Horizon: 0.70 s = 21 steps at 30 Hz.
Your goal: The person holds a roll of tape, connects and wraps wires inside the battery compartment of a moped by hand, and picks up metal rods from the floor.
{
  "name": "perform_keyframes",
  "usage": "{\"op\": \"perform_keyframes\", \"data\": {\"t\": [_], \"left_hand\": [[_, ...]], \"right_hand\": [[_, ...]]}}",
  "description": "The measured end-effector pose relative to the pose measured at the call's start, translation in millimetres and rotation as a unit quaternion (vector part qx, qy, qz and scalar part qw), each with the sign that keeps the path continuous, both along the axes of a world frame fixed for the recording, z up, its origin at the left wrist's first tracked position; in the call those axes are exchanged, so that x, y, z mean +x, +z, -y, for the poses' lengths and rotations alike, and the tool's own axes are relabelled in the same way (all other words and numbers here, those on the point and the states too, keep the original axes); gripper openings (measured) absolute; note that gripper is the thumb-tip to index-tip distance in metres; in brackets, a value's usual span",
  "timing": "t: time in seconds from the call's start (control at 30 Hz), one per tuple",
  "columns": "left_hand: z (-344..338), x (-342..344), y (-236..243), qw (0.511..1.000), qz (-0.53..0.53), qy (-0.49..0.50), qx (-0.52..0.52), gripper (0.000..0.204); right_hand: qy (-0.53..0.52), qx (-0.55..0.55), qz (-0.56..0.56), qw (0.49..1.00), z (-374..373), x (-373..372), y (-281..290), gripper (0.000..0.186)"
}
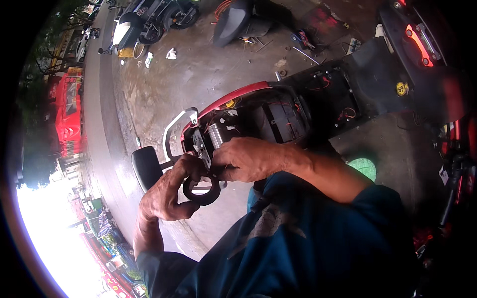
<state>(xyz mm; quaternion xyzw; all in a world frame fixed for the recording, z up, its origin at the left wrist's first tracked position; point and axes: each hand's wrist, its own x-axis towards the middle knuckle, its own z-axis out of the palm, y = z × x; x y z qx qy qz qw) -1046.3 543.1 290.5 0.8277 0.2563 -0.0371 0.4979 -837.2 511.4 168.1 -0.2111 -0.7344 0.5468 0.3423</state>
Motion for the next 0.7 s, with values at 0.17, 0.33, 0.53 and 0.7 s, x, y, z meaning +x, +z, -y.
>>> {"op": "perform_keyframes", "data": {"t": [0.17,0.33,0.53,0.7], "left_hand": [[32.5,-30.0,-37.4,0.979,0.018,0.142,-0.144,0.062],[57.0,-34.9,-66.7,0.965,-0.057,0.219,-0.130,0.052],[69.9,-41.9,-94.5,0.964,0.006,0.266,-0.031,0.024],[62.0,-74.4,-142.8,0.914,-0.072,0.347,0.197,0.022]], "right_hand": [[-0.064,0.021,0.030,0.997,26.4,-24.4,-27.0,0.021],[-0.072,0.055,0.070,0.993,39.3,-48.2,-36.4,0.020],[-0.080,0.016,0.034,0.996,46.1,-63.3,-49.2,0.014],[0.124,-0.153,-0.070,0.978,39.4,-55.1,-21.4,0.013]]}}
